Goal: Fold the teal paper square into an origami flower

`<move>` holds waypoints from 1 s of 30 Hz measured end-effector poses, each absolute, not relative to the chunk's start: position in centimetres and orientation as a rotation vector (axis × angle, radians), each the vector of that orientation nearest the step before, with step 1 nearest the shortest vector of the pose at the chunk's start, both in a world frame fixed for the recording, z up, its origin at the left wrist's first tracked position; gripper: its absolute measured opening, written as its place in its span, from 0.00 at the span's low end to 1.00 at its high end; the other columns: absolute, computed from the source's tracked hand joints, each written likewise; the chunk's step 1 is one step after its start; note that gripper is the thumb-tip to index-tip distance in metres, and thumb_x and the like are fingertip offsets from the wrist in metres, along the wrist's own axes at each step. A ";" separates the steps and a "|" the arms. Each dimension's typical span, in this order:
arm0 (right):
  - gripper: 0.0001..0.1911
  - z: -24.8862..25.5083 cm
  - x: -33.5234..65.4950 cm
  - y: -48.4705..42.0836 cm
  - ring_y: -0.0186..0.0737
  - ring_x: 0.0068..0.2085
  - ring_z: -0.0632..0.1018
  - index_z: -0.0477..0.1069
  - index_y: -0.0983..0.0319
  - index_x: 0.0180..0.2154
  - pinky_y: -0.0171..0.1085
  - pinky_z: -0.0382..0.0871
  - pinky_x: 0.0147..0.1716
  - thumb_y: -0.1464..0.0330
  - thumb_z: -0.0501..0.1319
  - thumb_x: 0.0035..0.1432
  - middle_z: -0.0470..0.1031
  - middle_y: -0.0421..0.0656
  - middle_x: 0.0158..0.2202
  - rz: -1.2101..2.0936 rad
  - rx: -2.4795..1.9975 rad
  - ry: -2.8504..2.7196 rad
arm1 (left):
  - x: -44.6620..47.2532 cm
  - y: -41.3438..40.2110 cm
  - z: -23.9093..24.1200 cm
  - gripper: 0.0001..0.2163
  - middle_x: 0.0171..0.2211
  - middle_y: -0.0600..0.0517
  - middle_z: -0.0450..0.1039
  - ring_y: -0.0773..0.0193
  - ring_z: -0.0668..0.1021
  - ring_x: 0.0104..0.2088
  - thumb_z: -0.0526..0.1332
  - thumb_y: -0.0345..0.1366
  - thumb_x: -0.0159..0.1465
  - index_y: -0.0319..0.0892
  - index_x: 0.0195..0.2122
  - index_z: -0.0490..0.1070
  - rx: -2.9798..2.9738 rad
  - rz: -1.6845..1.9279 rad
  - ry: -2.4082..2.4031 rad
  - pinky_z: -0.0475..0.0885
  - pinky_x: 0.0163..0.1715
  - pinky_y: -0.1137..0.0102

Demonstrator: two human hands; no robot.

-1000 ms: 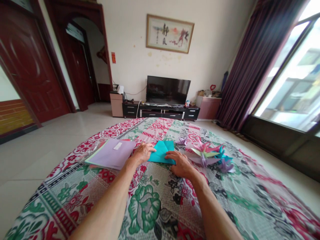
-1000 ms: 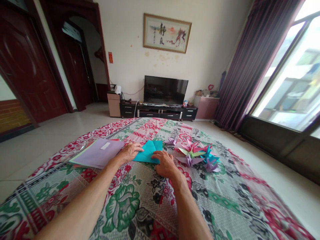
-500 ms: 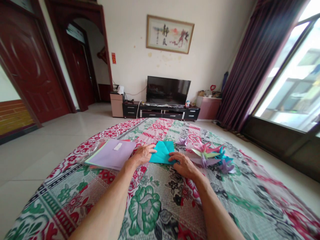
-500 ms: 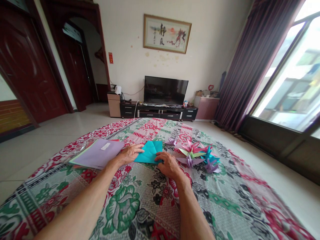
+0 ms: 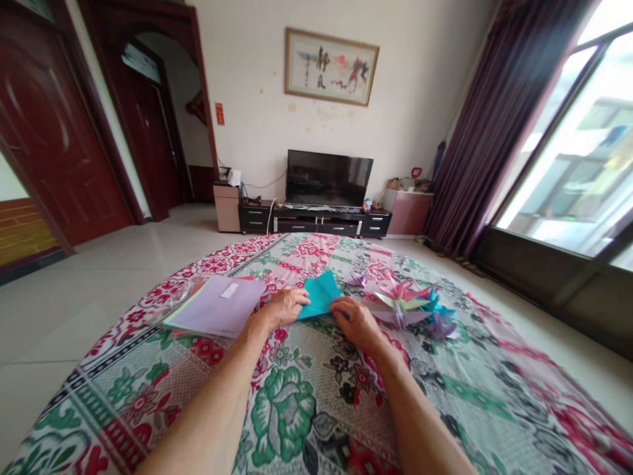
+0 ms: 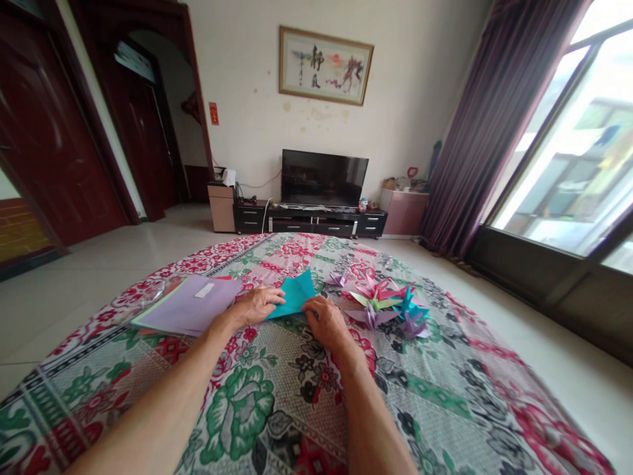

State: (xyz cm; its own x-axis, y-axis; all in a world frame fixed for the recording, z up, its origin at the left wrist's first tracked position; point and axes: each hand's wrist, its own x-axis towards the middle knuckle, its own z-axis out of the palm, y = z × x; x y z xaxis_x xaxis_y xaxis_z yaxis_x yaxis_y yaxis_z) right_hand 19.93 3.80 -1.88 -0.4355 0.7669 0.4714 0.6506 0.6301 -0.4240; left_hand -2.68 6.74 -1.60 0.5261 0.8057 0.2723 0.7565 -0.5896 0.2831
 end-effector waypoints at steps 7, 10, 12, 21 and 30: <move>0.10 -0.6 19.2 2.4 0.55 0.61 0.57 0.76 0.53 0.31 0.64 0.42 0.53 0.72 0.57 0.53 0.71 0.39 0.53 0.001 -1.280 -2.217 | -2.5 6.9 -1.9 0.18 0.49 0.53 0.74 0.63 0.74 0.49 0.52 0.25 0.56 0.45 0.42 0.77 2.693 0.565 1.254 0.62 0.55 0.68; 0.11 -0.5 19.1 2.6 0.53 0.58 0.62 0.76 0.54 0.33 0.63 0.42 0.53 0.72 0.56 0.54 0.77 0.41 0.44 0.077 -1.292 -2.242 | -2.6 6.6 -1.6 0.18 0.50 0.53 0.73 0.63 0.73 0.50 0.53 0.25 0.55 0.46 0.42 0.77 2.682 0.546 1.224 0.62 0.55 0.68; 0.10 -0.7 19.2 3.0 0.49 0.52 0.69 0.76 0.55 0.34 0.57 0.48 0.53 0.71 0.55 0.55 0.78 0.42 0.37 0.103 -1.286 -2.219 | -2.7 6.5 -1.5 0.18 0.51 0.54 0.73 0.63 0.73 0.51 0.54 0.26 0.55 0.46 0.42 0.77 2.663 0.528 1.227 0.61 0.55 0.68; 0.06 -0.7 19.9 4.4 0.42 0.40 0.74 0.75 0.57 0.32 0.42 0.60 0.46 0.68 0.60 0.53 0.78 0.41 0.33 0.111 -1.219 -2.119 | -2.5 6.6 -2.0 0.18 0.51 0.55 0.72 0.63 0.73 0.51 0.53 0.25 0.54 0.49 0.38 0.78 2.653 0.541 1.193 0.61 0.55 0.66; 0.04 0.2 19.7 3.8 0.47 0.48 0.72 0.75 0.57 0.31 0.51 0.53 0.52 0.68 0.61 0.51 0.77 0.42 0.34 0.050 -1.171 -2.120 | -1.8 6.1 -1.3 0.19 0.50 0.56 0.73 0.64 0.74 0.48 0.52 0.23 0.50 0.48 0.34 0.79 2.618 0.542 1.080 0.63 0.53 0.69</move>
State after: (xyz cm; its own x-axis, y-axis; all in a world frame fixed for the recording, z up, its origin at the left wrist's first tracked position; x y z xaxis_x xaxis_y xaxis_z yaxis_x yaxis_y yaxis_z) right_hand 19.72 3.78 0.20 -0.3430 0.7550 0.5589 0.7280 0.5896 -0.3497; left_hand -1.79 6.13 -1.26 0.6546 0.7169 0.2398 0.6209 -0.6909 0.3704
